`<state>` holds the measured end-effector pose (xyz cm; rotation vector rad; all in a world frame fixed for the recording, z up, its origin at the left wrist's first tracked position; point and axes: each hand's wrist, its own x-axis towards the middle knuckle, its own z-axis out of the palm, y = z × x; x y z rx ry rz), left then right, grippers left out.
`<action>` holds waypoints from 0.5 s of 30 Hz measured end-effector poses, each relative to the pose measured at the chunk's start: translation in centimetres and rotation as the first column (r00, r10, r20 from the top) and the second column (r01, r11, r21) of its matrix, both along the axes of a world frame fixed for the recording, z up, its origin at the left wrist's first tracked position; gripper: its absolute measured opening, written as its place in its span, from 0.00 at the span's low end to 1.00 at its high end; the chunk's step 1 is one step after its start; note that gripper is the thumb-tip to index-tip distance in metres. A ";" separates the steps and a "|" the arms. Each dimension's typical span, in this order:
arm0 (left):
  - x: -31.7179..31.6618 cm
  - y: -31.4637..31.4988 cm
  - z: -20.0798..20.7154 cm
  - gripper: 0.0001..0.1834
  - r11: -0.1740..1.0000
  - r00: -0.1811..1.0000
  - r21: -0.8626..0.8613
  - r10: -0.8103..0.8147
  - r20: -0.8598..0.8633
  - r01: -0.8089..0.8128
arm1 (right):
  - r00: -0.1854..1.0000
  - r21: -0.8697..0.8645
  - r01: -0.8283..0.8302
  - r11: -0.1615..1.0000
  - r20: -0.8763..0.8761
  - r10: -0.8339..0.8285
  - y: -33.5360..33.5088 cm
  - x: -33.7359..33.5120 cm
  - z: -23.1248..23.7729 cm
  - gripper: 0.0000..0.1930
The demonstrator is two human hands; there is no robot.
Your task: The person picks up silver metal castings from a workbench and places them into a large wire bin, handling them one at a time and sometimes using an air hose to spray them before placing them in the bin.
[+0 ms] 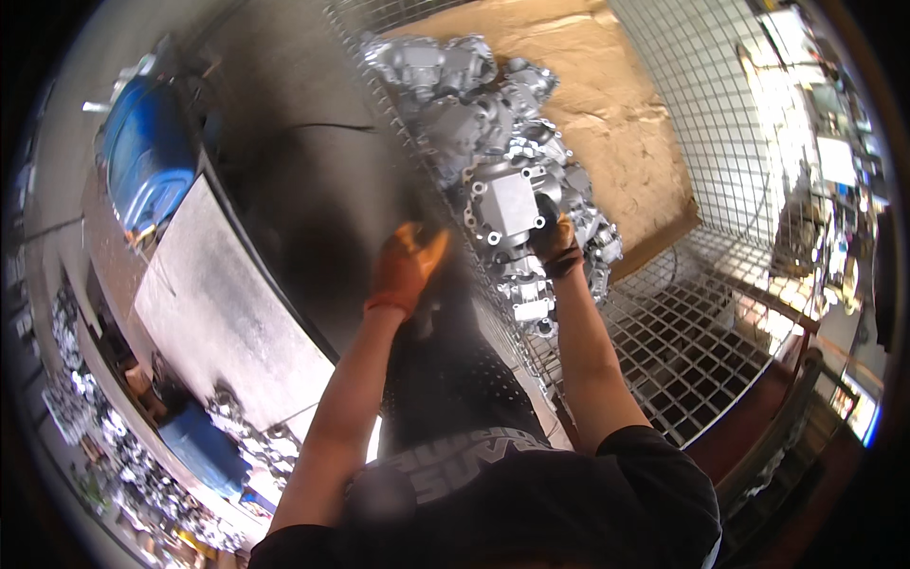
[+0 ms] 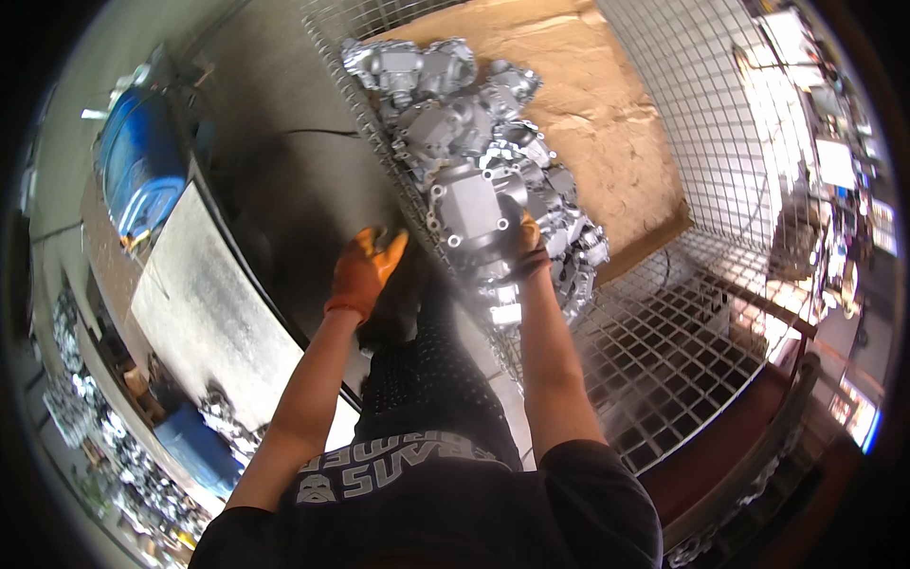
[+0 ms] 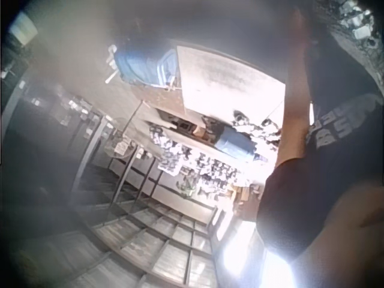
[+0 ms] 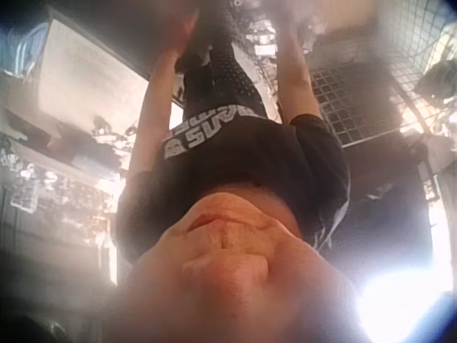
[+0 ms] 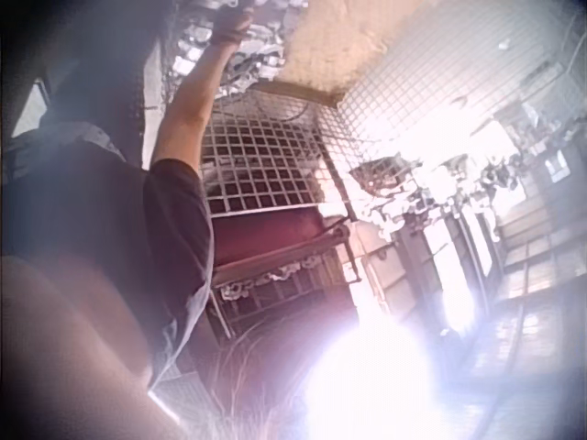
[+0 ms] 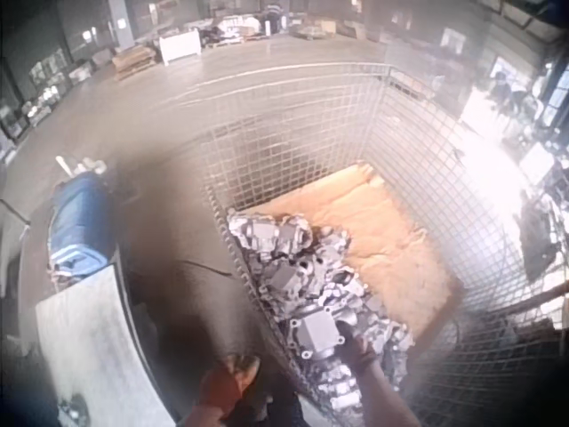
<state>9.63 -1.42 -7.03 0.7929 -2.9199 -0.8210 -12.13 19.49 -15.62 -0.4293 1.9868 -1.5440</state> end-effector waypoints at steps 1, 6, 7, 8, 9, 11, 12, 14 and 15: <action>2.4 -0.7 0.1 0.18 1.000 0.987 -0.003 -0.006 0.162 0.007 | 0.973 0.109 -0.131 0.985 -0.175 0.149 -0.2 -0.7 -1.0 0.20; 15.0 -1.2 0.1 0.20 0.612 0.650 0.277 0.549 0.526 -0.741 | 0.705 -0.134 0.335 0.932 0.692 -0.154 -3.0 -2.0 -6.7 0.23; 17.8 0.3 0.5 0.21 0.442 0.503 0.263 0.613 0.610 -0.858 | 0.775 -0.165 0.260 0.952 0.623 -0.104 -3.3 -1.8 -7.9 0.26; 21.2 1.3 1.0 0.23 0.337 0.428 0.268 0.633 0.645 -0.903 | 0.809 -0.157 0.118 0.980 0.588 -0.003 -5.1 -3.1 -9.1 0.30; 24.5 2.4 1.3 0.26 0.227 0.350 0.267 0.612 0.709 -0.937 | 0.966 0.302 0.035 0.953 0.233 -0.109 -5.9 -3.4 -9.8 0.26; 29.1 5.1 0.8 0.26 0.088 0.257 0.259 0.609 0.750 -0.962 | 0.904 0.587 -0.362 0.724 0.032 0.426 -6.7 -4.9 -9.4 0.22; 31.3 6.4 0.5 0.27 0.049 0.217 0.233 0.590 0.778 -0.971 | 0.940 0.578 -0.340 0.742 0.201 0.274 -7.1 -5.2 -9.2 0.23; 35.2 8.7 -0.6 0.26 -0.030 0.130 0.172 0.534 0.836 -0.985 | 0.927 0.565 -0.293 0.772 0.366 0.084 -7.1 -6.0 -8.0 0.21; 36.8 10.3 -1.0 0.24 -0.077 0.083 0.163 0.611 0.787 -0.984 | 0.933 0.630 -0.291 0.720 0.355 0.067 -6.5 -6.3 -7.3 0.20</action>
